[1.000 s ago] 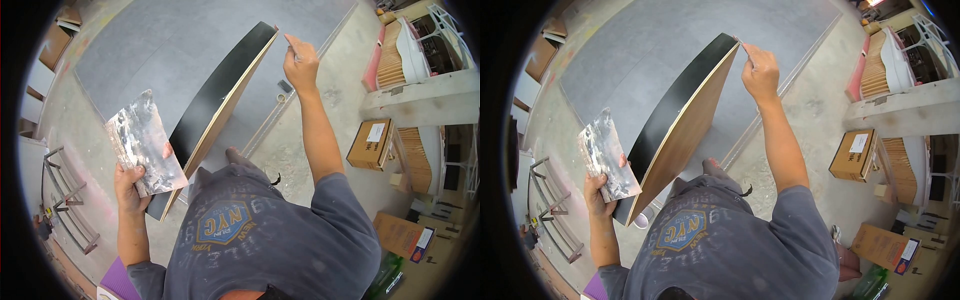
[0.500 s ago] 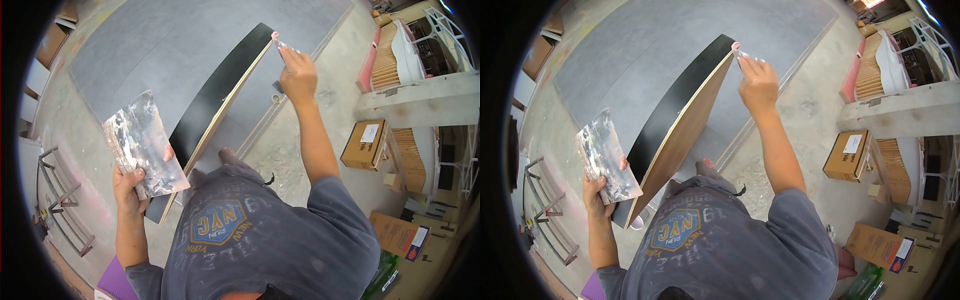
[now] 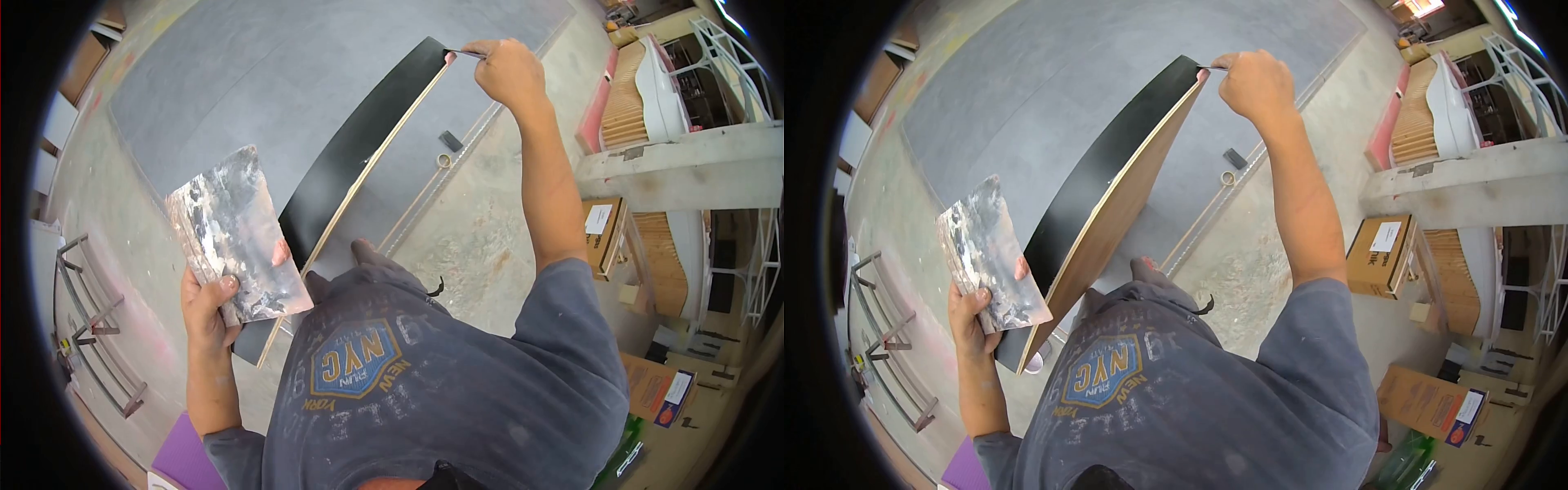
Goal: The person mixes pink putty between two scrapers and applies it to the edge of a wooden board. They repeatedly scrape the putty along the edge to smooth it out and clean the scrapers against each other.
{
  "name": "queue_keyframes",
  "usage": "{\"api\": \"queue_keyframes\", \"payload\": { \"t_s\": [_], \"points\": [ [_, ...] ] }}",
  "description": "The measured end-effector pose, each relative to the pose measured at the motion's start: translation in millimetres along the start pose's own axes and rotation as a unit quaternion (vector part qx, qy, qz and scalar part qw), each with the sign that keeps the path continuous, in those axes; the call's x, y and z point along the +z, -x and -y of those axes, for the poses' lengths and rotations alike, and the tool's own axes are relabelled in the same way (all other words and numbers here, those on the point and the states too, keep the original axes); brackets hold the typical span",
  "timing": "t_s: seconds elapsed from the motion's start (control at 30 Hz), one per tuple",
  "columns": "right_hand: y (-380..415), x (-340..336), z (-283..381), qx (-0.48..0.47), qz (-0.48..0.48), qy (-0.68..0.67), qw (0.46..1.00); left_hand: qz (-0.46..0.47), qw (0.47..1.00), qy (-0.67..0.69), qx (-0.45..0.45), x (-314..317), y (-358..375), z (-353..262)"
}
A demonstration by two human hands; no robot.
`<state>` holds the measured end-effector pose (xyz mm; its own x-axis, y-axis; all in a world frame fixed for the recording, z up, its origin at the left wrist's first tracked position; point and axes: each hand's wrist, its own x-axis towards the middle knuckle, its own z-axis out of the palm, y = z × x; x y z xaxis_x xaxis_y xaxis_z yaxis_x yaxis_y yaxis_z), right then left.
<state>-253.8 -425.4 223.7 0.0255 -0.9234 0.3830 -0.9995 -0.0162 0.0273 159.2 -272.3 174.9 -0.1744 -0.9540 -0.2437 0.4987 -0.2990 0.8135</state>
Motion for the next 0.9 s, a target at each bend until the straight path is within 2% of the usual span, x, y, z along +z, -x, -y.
{"api": "queue_keyframes", "payload": {
  "t_s": [0.53, 0.63, 0.73, 0.83, 0.9],
  "points": [
    [10.6, -14.9, 9.8, -0.015, 0.06, -0.01, 0.998, -0.009, 1.0, 0.001, 0.005, -2.1, 1.0, 1.5],
    [18.1, -12.2, 10.5, -0.061, 0.019, 0.004, 0.998, -0.01, 1.0, -0.002, 0.008, -4.0, 0.3, 1.6],
    [24.8, -25.9, 17.4, -0.08, 0.055, -0.02, 0.995, -0.01, 1.0, -0.002, 0.006, -4.3, -1.1, -0.2],
    [32.5, -19.1, 8.3, -0.133, -0.019, -0.124, 0.983, -0.01, 1.0, 0.003, 0.012, -4.7, -1.2, -0.2],
    [39.4, -6.5, 5.7, -0.125, -0.101, -0.175, 0.971, -0.004, 1.0, -0.012, 0.01, -6.8, -1.8, -0.7]
  ]
}}
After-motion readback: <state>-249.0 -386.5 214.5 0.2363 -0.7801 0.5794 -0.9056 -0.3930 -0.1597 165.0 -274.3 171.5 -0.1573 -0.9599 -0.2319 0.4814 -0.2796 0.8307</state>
